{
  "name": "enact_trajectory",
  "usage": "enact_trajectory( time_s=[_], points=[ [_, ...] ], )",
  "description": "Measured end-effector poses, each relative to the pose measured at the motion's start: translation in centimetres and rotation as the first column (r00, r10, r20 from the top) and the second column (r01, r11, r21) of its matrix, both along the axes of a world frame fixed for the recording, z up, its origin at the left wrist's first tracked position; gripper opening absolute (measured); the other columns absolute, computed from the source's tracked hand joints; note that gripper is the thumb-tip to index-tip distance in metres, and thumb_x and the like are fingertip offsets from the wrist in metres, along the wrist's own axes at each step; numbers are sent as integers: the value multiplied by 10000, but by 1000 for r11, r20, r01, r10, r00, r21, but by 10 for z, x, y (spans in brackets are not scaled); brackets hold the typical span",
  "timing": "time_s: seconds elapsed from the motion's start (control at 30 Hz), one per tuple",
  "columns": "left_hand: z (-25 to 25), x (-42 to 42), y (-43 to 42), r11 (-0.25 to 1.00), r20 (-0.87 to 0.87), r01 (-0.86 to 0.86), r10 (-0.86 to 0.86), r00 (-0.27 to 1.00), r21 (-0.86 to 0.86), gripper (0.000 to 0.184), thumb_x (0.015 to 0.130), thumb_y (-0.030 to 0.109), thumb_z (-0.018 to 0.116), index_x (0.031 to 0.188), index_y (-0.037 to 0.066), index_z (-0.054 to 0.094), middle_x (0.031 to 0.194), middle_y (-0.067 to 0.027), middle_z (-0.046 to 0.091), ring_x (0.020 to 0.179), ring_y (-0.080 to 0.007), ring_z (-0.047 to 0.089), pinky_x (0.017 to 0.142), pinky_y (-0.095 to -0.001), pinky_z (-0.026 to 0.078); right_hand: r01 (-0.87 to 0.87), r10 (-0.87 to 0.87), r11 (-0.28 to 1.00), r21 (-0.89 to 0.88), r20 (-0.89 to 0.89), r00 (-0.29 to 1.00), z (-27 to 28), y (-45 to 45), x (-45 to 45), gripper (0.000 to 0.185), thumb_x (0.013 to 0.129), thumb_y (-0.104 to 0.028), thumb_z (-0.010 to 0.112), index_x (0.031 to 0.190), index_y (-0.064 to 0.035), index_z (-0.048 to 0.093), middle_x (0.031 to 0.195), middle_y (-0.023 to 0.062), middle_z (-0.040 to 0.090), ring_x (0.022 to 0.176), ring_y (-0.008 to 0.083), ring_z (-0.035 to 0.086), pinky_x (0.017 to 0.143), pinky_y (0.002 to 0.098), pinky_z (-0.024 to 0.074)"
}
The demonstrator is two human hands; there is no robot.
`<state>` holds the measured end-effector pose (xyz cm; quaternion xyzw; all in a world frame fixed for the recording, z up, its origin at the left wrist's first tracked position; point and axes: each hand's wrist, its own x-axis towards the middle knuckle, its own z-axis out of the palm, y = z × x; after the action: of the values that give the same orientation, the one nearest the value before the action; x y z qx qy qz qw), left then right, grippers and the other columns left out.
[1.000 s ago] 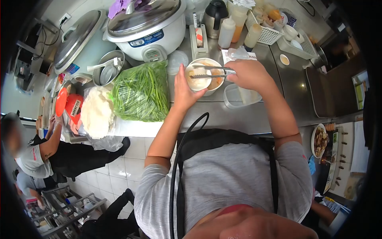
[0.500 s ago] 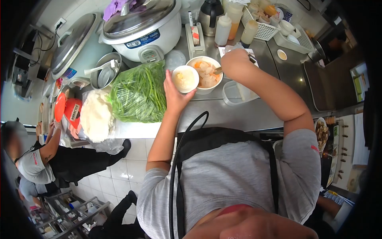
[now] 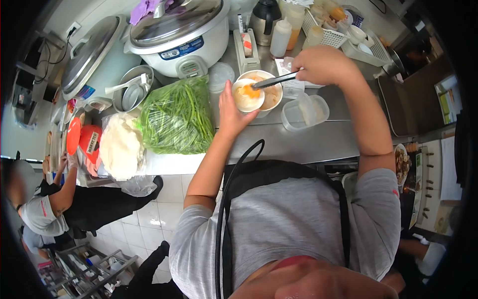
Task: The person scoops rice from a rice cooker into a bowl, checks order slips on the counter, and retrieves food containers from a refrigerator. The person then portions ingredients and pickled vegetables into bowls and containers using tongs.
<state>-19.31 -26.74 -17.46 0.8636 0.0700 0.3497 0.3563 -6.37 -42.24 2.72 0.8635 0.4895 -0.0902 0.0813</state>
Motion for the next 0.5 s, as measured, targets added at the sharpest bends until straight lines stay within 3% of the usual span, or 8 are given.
enact_trajectory(
  time_s=[0.1,0.2,0.3,0.5],
  points=[
    [4,2,-8,998,10,40,-40,999,-41,1047,484,175,765,1271,-38,107,1176,-240,361,1069,-351,376,911,-394,311,66,-65,995,-78,17,998,-9,5,-15,182,688,-197,538,821,-100,615,773,79,591,741,256,561,638,376,435],
    [4,1,-9,998,29,51,-50,998,-41,1036,475,196,767,1258,-60,140,1132,-221,390,1041,-346,387,898,-398,313,133,-138,988,75,65,988,-7,-8,-18,198,694,-203,541,850,-102,608,774,84,593,748,260,564,647,380,438],
    [-2,-4,-5,997,4,31,-31,1000,-71,1030,479,188,766,1260,-56,140,1142,-224,383,1047,-349,382,904,-395,311,245,-247,969,28,70,967,-4,-13,-15,205,704,-210,540,868,-103,602,780,94,593,757,263,565,649,379,442],
    [-7,-17,11,993,-55,-53,47,997,-109,1021,487,179,764,1265,-39,139,1172,-229,365,1077,-355,359,913,-397,307,279,-265,958,-65,172,949,-63,-3,-3,178,702,-193,543,841,-107,612,796,94,604,754,252,582,645,374,457]
  ],
)
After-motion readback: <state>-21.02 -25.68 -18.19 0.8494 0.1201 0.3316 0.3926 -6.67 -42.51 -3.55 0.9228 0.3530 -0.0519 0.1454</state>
